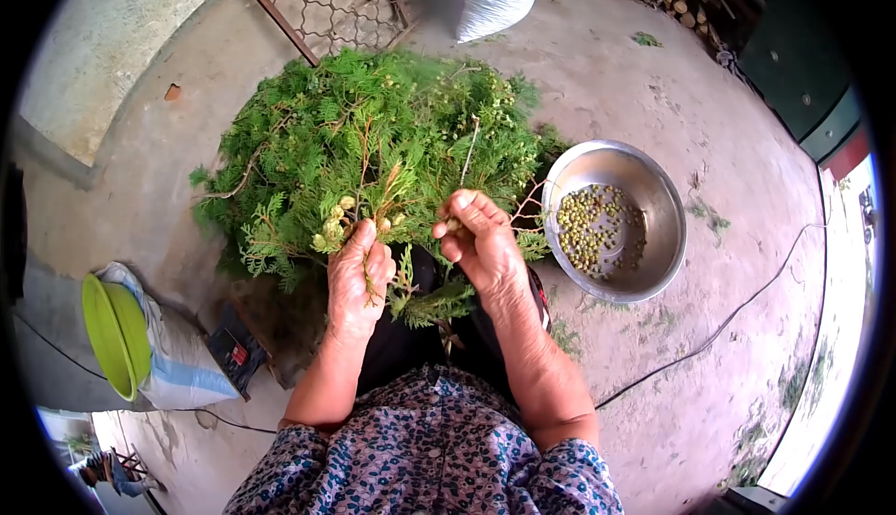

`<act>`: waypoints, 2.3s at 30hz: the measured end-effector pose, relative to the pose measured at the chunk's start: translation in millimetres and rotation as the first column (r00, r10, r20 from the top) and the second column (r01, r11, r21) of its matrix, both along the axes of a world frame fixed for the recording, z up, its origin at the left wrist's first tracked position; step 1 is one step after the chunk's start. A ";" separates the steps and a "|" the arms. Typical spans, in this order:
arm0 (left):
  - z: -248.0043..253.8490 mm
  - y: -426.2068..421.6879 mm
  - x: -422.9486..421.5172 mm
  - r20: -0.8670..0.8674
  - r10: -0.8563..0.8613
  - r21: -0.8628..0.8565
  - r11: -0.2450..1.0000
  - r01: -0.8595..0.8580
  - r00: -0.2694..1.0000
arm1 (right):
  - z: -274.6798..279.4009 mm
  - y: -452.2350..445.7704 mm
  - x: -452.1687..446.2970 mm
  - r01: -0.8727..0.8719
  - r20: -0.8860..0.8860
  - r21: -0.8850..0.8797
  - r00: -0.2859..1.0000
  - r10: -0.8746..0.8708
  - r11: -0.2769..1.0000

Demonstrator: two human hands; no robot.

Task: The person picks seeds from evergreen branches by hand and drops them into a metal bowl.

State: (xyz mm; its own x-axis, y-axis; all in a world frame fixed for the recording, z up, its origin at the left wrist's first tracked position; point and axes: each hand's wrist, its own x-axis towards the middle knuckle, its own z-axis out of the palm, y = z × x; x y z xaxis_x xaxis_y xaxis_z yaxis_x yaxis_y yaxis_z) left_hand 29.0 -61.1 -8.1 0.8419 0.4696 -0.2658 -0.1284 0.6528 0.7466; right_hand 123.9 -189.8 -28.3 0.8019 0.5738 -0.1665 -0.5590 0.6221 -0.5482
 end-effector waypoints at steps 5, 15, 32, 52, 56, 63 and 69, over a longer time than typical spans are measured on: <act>1.5 1.9 1.2 0.023 -0.065 -0.038 0.997 0.066 0.998 | 9.0 8.4 -23.0 -0.202 -0.064 -0.051 0.978 0.199 0.978; 3.7 -9.5 -1.5 -0.035 0.024 0.113 0.993 -0.020 0.999 | -10.4 29.2 -33.6 0.005 0.106 -0.160 0.994 0.012 0.987; 5.7 -16.2 -6.7 0.236 0.163 0.188 0.959 -0.210 0.958 | -111.0 -171.5 86.8 0.705 0.194 -0.488 0.662 -0.724 0.514; 20.6 -17.0 0.2 0.179 -0.141 0.505 0.862 0.032 0.974 | 79.5 -40.6 -5.2 0.542 0.777 -0.226 0.601 -0.185 0.810; 32.8 -21.5 -1.6 0.136 -0.138 0.481 0.875 0.056 0.981 | 87.6 -9.3 -17.6 0.317 0.777 -0.435 0.605 0.173 0.843; 23.4 -19.2 -3.5 0.135 -0.085 0.414 0.910 0.022 0.987 | 66.8 -3.2 -18.0 -0.012 0.479 -0.396 0.850 0.217 0.918; 33.6 -16.0 -7.4 0.007 -0.155 0.386 0.912 0.140 0.988 | 49.7 -12.3 -6.3 -0.099 0.242 -0.162 0.961 0.137 0.982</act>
State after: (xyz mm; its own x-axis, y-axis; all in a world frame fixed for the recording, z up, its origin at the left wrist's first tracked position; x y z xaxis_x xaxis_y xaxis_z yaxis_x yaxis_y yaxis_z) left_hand 21.6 -77.1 25.5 0.9150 0.3992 -0.0583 -0.0846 0.3313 0.9397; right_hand 117.7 -202.1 21.4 0.7569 0.6510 -0.0581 -0.4558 0.4621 -0.7607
